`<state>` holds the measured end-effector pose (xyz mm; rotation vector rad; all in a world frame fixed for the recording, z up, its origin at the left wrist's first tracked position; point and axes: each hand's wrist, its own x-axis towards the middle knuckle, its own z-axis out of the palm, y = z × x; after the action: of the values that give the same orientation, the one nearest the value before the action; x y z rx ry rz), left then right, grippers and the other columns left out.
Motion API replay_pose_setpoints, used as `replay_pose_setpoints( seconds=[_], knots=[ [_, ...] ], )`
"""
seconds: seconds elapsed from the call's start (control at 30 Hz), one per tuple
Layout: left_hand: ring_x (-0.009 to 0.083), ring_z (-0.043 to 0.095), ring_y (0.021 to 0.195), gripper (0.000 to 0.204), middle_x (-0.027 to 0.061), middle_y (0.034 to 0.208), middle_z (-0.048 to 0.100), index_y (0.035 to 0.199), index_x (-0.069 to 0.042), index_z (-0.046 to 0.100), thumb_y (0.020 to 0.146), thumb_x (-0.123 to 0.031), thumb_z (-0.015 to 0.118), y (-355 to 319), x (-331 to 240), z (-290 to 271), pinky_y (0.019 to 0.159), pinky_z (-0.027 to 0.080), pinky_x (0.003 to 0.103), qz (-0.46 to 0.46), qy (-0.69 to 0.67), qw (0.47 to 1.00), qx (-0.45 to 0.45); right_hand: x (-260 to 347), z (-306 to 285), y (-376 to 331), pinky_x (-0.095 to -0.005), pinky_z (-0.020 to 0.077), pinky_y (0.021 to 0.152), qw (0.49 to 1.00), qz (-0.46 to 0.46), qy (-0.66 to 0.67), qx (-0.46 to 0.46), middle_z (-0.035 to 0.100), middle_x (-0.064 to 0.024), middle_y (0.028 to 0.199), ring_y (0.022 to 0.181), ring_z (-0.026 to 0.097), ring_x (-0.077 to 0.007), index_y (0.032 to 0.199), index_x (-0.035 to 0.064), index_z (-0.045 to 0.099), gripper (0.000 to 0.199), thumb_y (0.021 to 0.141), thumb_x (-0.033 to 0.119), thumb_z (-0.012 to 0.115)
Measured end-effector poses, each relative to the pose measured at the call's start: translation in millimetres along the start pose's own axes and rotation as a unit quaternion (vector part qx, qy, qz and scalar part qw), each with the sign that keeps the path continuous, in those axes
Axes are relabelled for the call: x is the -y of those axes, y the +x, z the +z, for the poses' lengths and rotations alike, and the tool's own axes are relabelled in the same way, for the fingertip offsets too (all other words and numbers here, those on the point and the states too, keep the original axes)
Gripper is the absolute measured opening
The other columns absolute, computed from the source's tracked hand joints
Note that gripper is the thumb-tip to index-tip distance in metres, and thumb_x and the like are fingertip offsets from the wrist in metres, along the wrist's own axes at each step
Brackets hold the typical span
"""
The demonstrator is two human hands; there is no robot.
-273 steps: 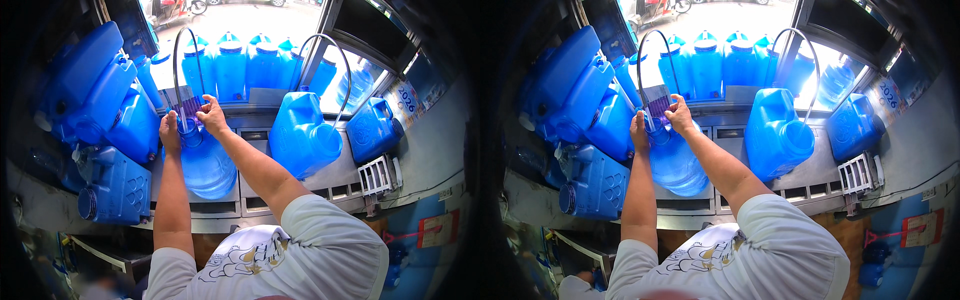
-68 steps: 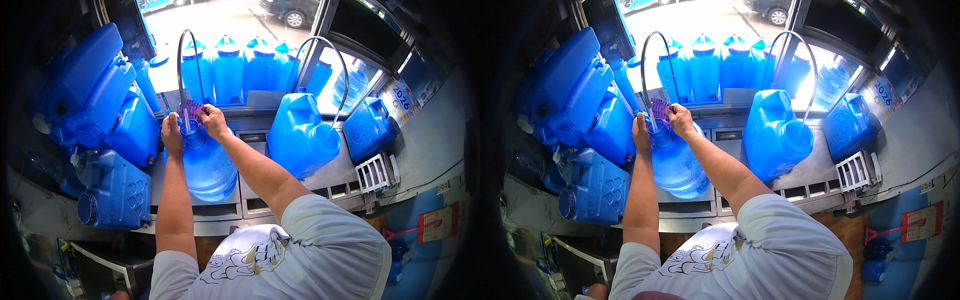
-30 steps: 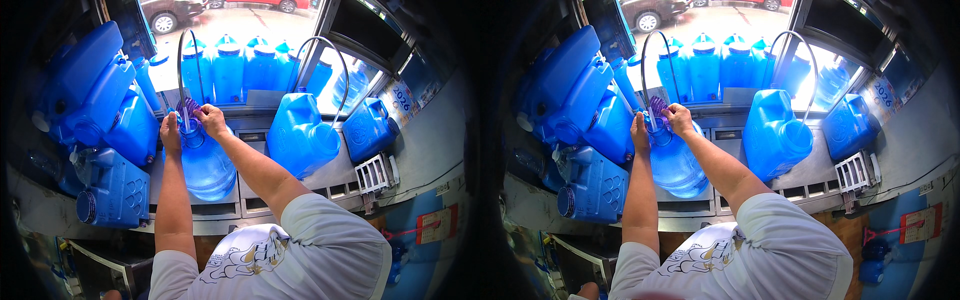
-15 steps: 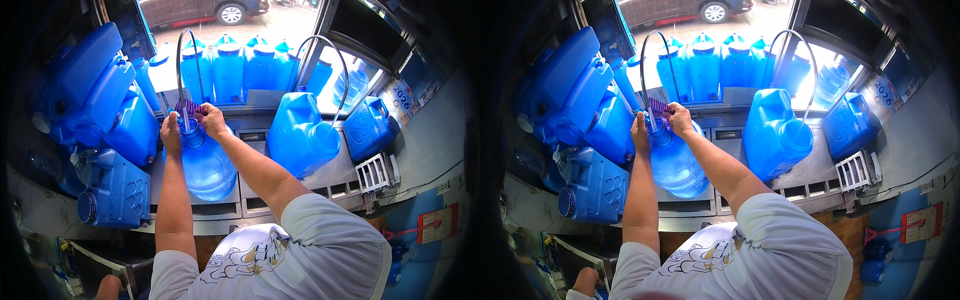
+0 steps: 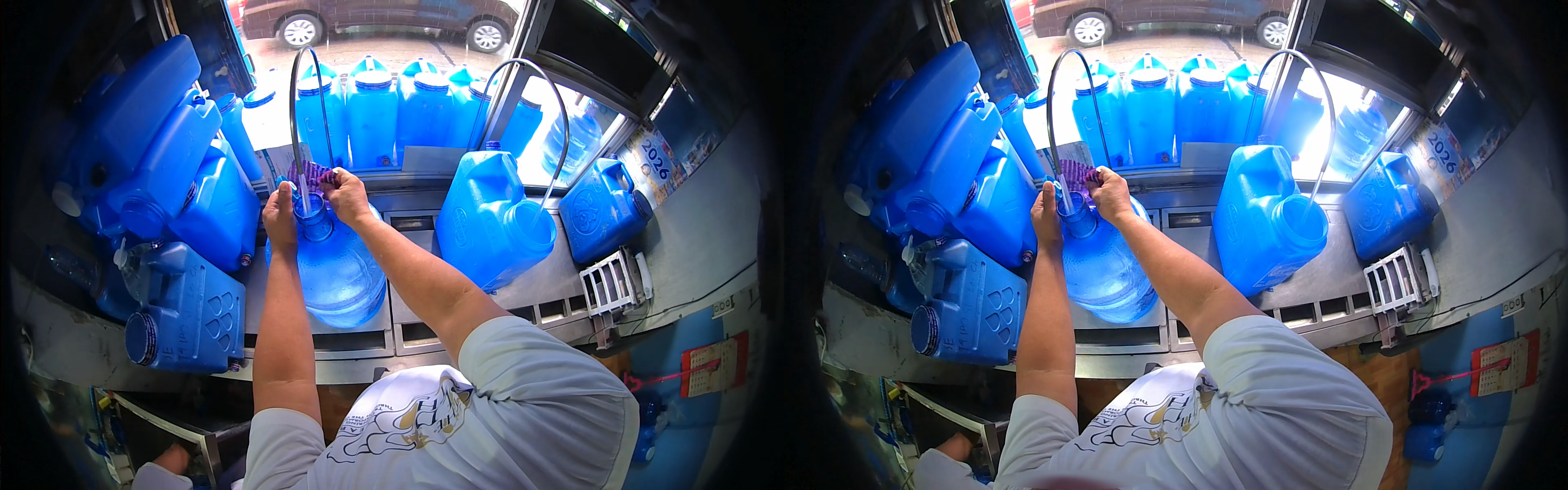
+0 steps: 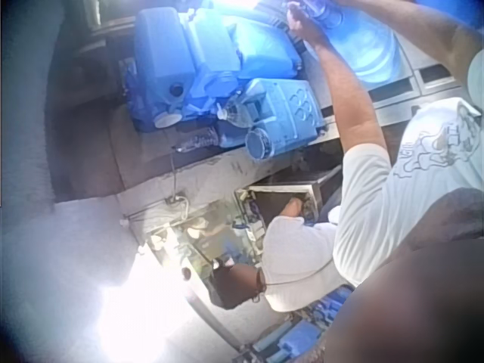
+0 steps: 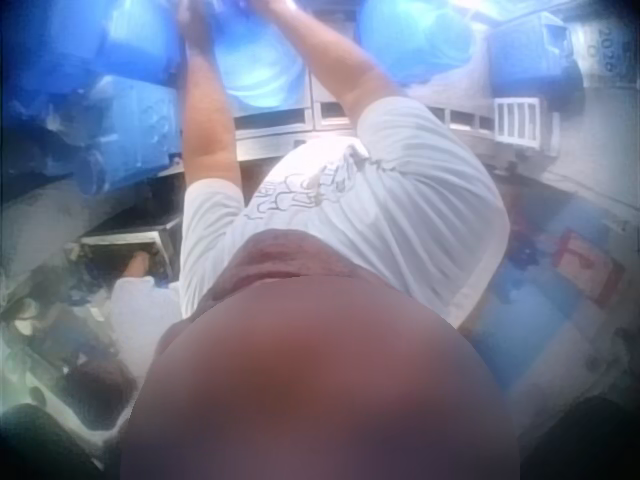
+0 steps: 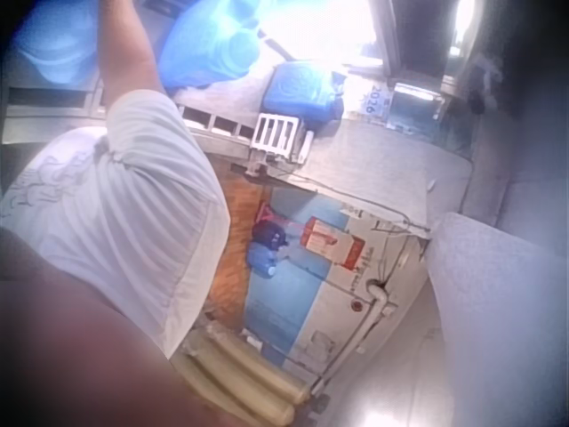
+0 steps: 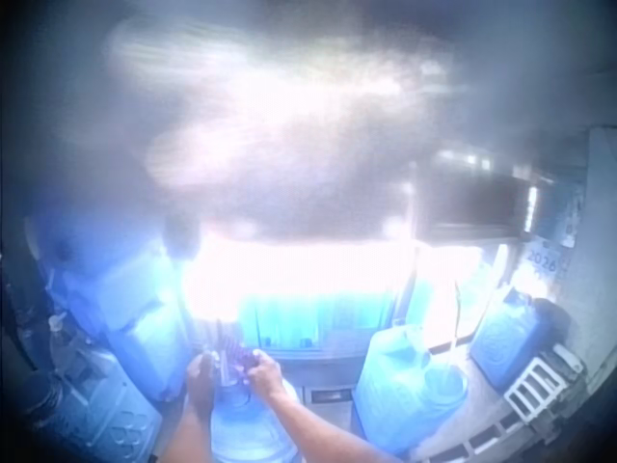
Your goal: The person fills large blue water containers from a wall-mounted dispenser, then seals them with caps and a handheld sealing tool. They handle multiple containers one at a time, moving them into position, filling, capping, and sealing before setting them aside.
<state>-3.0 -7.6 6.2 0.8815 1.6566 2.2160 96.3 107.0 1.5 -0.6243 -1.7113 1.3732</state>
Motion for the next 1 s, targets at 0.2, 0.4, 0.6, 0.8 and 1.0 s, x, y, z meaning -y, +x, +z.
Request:
replay_pose_setpoints(
  seconds=[0.2,0.4,0.6,0.8,1.0],
  knots=[
    [0.0032,0.038,0.066,0.053,-0.0086,0.070,0.046,0.085,-0.003,0.067,0.096,-0.054,0.061,2.5,4.3,-1.8,0.058,0.030,0.024,-0.014,0.022,1.000,-0.002,-3.7,-0.2,0.0,-0.0264,0.0484,0.069,1.000,-0.004,-0.016,-0.009,0.070,-0.0016,0.082,0.073,0.059,-0.0075,0.094,0.0036,0.067,0.007,0.088,0.004,0.072],
    [0.0043,0.042,0.068,0.056,-0.0067,0.071,0.050,0.088,0.000,0.069,0.096,-0.055,0.062,4.7,8.6,-1.1,0.061,0.035,0.025,-0.013,0.016,1.000,-0.019,-10.0,3.2,3.1,-0.0296,0.0501,0.068,1.000,-0.018,0.013,-0.015,0.072,-0.0054,0.079,0.070,0.060,-0.0100,0.092,0.0032,0.069,0.009,0.085,0.006,0.074],
    [0.0037,0.042,0.068,0.055,-0.0071,0.072,0.050,0.090,0.000,0.069,0.096,-0.054,0.062,4.5,6.4,-1.6,0.061,0.034,0.023,-0.024,0.008,1.000,-0.005,-6.1,0.8,0.8,-0.0267,0.0495,0.070,0.999,-0.010,0.027,0.020,0.072,-0.0023,0.085,0.075,0.059,-0.0074,0.095,0.0026,0.070,0.007,0.088,0.004,0.072],
    [0.0028,0.039,0.066,0.051,-0.0092,0.068,0.046,0.084,-0.005,0.068,0.097,-0.054,0.060,2.3,1.5,2.3,0.058,0.031,0.023,-0.014,-0.002,1.000,0.000,0.3,-1.3,-1.3,-0.0264,0.0500,0.072,0.999,-0.009,-0.035,0.020,0.074,-0.0030,0.087,0.077,0.060,-0.0070,0.101,0.0030,0.072,0.011,0.090,0.006,0.071],
    [0.0021,0.034,0.063,0.051,-0.0103,0.066,0.042,0.073,-0.010,0.060,0.098,-0.054,0.059,1.5,-1.8,0.3,0.055,0.026,0.024,-0.032,-0.001,0.999,0.018,-5.1,0.9,1.1,-0.0268,0.0506,0.073,1.000,-0.006,-0.025,0.018,0.074,-0.0039,0.088,0.078,0.060,-0.0079,0.101,0.0027,0.072,0.012,0.090,0.005,0.070]
  ],
)
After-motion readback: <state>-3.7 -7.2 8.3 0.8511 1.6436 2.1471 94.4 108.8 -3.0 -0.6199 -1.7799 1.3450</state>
